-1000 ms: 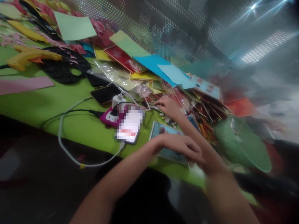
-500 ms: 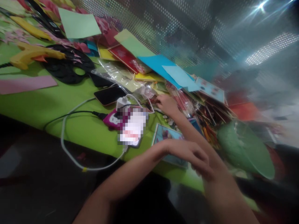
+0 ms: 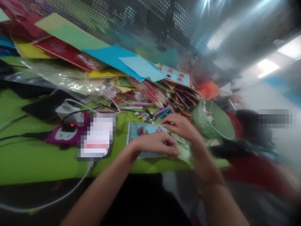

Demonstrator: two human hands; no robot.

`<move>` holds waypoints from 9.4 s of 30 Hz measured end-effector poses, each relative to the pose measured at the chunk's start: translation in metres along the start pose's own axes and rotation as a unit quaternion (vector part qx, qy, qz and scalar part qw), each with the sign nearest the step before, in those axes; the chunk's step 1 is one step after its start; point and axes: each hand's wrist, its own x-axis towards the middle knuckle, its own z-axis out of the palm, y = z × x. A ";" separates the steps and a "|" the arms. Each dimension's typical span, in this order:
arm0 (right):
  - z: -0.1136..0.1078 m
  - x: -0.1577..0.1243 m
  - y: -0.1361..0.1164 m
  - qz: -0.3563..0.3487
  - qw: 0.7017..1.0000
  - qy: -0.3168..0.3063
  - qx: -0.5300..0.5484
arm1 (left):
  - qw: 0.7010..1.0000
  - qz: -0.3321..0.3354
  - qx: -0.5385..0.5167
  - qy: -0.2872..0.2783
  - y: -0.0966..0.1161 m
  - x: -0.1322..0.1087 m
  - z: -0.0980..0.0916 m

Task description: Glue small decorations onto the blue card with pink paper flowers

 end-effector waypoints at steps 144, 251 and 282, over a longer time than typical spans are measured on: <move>0.047 -0.020 -0.008 0.150 0.958 0.155 0.190 | 0.835 0.010 -0.172 0.523 -0.026 0.025 0.002; 0.051 -0.017 0.000 0.141 0.901 0.182 0.368 | 0.865 0.025 -0.013 0.500 -0.025 0.021 0.000; 0.053 -0.021 -0.005 0.072 0.964 0.249 0.051 | 0.864 -0.007 0.076 0.497 -0.026 0.014 -0.004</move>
